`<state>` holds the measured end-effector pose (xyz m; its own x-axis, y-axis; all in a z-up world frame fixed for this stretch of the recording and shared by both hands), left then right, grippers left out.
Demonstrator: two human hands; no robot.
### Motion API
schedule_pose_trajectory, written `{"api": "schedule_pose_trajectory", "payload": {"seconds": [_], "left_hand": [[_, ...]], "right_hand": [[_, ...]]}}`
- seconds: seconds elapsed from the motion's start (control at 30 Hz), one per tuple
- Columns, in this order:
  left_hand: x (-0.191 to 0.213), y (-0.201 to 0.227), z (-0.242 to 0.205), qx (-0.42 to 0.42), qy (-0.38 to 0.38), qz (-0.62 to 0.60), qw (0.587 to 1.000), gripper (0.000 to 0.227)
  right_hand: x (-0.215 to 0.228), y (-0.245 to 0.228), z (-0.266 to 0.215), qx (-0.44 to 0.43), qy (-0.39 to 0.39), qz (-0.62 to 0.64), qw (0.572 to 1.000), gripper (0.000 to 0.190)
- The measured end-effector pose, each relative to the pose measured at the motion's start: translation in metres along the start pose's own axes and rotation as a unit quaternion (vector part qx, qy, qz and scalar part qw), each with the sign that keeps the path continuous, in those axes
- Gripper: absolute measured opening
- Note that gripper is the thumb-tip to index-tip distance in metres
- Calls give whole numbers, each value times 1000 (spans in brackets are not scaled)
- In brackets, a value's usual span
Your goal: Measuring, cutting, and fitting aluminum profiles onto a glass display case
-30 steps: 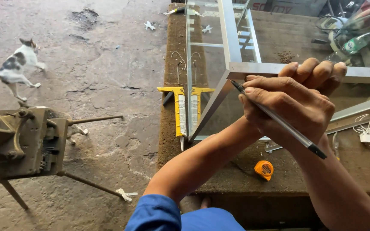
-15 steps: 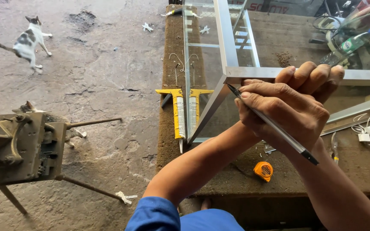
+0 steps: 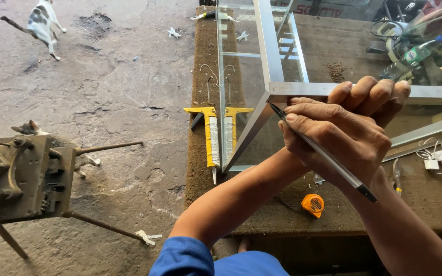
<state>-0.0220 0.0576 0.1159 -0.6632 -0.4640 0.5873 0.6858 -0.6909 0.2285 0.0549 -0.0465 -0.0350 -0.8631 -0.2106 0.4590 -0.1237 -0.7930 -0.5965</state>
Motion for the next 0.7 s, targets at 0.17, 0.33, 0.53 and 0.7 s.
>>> {"api": "schedule_pose_trajectory", "payload": {"seconds": [0.17,0.33,0.53,0.7], "left_hand": [[0,0,1,-17,-5,24,1000,18],[-1,2,1,-37,-10,47,998,19],[-5,5,10,-3,-7,-11,1000,20],[-33,85,-74,-182,168,401,882,13]], "right_hand": [[38,-64,16,87,25,-23,996,24],[38,-59,15,75,28,46,996,20],[17,-25,5,1,13,77,997,49],[31,-53,13,70,16,-14,997,38]]}}
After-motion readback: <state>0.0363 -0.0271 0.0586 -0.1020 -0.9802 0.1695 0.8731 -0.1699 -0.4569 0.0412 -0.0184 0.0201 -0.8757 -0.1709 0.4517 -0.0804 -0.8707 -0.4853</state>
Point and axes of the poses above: each hand's wrist, its own z-axis towards the middle knuckle, its own x-axis out of the back of the hand, y = z × x, the point moved 9 cm from there along z, towards the middle knuckle, and after that the axes turned 2 degrees about z, right-handed, at the moved point
